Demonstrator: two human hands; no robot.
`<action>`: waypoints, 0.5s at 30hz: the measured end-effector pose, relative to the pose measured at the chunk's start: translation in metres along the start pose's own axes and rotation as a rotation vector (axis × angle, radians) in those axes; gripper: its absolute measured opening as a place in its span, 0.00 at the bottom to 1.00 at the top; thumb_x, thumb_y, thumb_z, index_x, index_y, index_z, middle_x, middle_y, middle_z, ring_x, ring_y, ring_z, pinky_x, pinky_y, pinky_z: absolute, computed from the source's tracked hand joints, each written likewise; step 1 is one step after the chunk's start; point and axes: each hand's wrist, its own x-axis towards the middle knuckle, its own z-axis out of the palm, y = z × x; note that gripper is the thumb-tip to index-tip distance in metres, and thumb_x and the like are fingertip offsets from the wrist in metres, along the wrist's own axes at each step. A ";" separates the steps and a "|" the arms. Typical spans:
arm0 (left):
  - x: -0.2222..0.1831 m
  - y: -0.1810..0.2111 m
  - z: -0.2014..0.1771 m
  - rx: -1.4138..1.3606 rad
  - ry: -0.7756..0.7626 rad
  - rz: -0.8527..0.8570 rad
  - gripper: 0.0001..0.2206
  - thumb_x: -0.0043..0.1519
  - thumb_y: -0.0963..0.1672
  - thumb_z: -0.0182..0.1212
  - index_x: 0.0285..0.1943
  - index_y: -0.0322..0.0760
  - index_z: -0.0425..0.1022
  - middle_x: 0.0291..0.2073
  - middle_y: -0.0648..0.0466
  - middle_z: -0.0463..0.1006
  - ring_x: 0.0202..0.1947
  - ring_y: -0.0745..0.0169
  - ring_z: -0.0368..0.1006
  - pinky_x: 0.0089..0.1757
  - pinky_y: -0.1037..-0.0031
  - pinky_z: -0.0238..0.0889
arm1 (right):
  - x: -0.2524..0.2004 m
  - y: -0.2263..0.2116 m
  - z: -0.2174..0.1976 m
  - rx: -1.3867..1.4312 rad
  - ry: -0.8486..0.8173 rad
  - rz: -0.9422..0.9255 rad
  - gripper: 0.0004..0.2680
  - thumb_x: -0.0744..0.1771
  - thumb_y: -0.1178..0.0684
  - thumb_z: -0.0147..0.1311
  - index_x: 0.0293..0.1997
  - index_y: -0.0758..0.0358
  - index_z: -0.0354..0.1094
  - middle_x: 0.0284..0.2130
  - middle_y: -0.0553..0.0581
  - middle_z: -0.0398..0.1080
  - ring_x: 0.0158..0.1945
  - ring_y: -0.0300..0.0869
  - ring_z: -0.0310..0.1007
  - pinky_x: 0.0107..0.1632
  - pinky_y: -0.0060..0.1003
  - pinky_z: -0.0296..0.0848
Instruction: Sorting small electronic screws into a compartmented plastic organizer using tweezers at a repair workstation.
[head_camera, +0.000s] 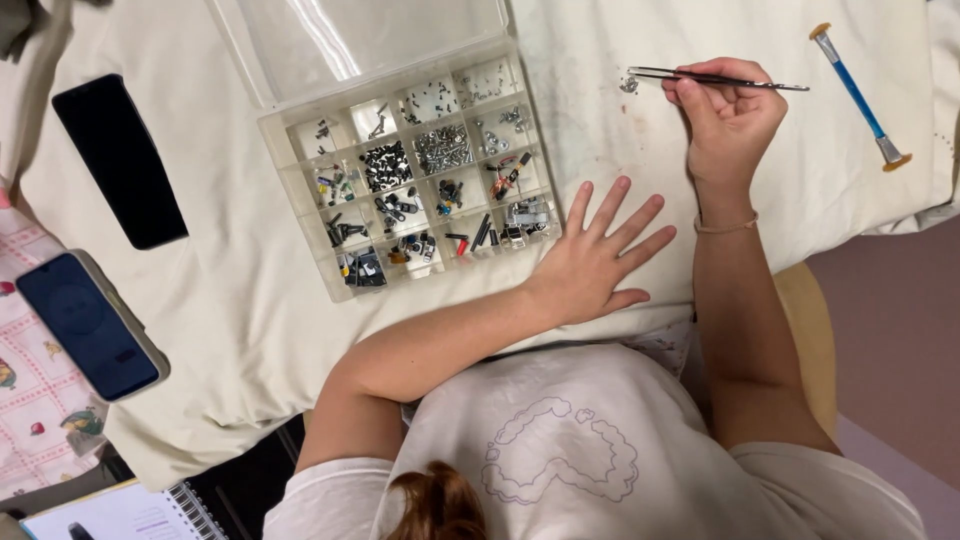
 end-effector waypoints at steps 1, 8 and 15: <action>0.000 0.000 0.000 -0.002 -0.001 -0.001 0.40 0.65 0.68 0.55 0.82 0.59 0.52 0.79 0.52 0.48 0.77 0.29 0.42 0.68 0.32 0.41 | 0.000 0.001 0.001 -0.001 -0.001 0.002 0.03 0.71 0.66 0.57 0.46 0.75 0.68 0.40 0.68 0.74 0.44 0.52 0.82 0.50 0.37 0.86; -0.001 -0.001 0.000 -0.012 0.030 -0.002 0.39 0.65 0.68 0.56 0.81 0.58 0.54 0.79 0.52 0.49 0.77 0.28 0.44 0.68 0.31 0.42 | 0.001 0.005 0.002 0.025 0.025 0.031 0.02 0.71 0.66 0.57 0.45 0.74 0.68 0.36 0.67 0.74 0.42 0.50 0.83 0.49 0.36 0.86; -0.001 -0.001 0.004 -0.024 0.015 -0.009 0.39 0.63 0.67 0.55 0.81 0.59 0.56 0.79 0.52 0.48 0.77 0.30 0.41 0.69 0.31 0.41 | 0.010 -0.018 0.028 0.300 0.211 0.374 0.04 0.69 0.62 0.60 0.43 0.64 0.67 0.29 0.58 0.75 0.37 0.45 0.84 0.43 0.32 0.89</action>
